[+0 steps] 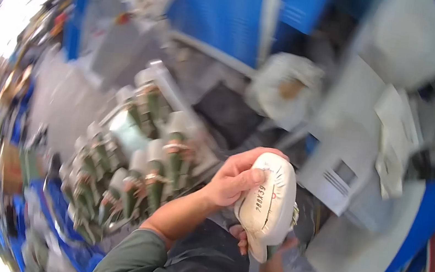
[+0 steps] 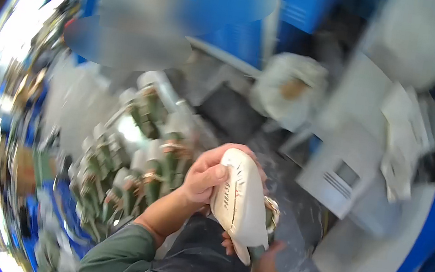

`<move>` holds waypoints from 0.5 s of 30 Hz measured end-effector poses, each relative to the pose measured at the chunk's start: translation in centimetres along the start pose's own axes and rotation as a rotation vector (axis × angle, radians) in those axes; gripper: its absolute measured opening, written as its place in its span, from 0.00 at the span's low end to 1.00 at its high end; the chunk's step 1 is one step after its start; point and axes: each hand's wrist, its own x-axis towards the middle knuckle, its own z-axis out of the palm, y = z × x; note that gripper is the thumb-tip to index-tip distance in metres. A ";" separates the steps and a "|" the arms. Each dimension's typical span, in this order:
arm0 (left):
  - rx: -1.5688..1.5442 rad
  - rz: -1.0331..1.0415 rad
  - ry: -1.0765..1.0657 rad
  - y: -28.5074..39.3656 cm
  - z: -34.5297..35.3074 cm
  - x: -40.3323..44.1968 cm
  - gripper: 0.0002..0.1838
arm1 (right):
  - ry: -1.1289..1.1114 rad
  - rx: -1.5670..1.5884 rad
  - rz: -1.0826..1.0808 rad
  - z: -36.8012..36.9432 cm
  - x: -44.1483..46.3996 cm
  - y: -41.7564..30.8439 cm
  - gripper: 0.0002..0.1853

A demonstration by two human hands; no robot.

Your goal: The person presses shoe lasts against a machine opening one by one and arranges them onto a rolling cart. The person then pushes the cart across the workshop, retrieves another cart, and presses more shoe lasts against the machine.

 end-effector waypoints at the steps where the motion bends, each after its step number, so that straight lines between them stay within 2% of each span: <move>1: -0.075 0.015 0.077 1.6 -0.5 -2.3 0.27 | 0.028 -0.028 0.107 2.4 1.6 0.4 0.51; 2: -0.172 0.106 0.099 3.3 -0.7 -4.1 0.27 | 0.053 -0.052 0.214 4.7 3.2 0.8 0.51; 4: -0.239 0.249 0.253 6.2 -3.0 -9.0 0.27 | 0.093 -0.352 0.363 7.9 7.5 2.8 0.47; 5: 0.029 0.321 0.500 7.8 -5.2 -11.9 0.25 | 0.114 -0.512 0.413 9.8 9.7 4.0 0.45; 6: 0.312 0.367 0.794 9.4 -7.6 -15.3 0.24 | 0.095 -0.529 0.554 9.4 12.2 5.1 0.40; 7: 0.637 0.425 1.094 10.8 -9.6 -18.2 0.24 | 0.123 -0.696 0.565 8.9 14.7 7.2 0.37; 9: 1.222 0.312 1.651 11.0 -18.2 -27.1 0.34 | 0.082 -0.982 0.543 8.2 20.6 12.2 0.34; 10: 1.287 0.044 1.796 12.7 -18.3 -29.9 0.41 | 0.028 -1.096 0.494 7.9 23.6 15.2 0.32; 11: 1.289 -0.126 1.940 12.3 -19.8 -31.3 0.45 | -0.001 -1.238 0.481 6.8 26.2 17.7 0.31; 14: 1.036 -0.091 1.815 11.3 -23.5 -32.4 0.48 | -0.059 -1.705 0.458 -0.3 34.0 24.4 0.33; 15: 1.150 0.009 1.882 9.7 -26.9 -33.3 0.44 | -0.054 -1.865 0.346 -2.1 35.7 26.4 0.34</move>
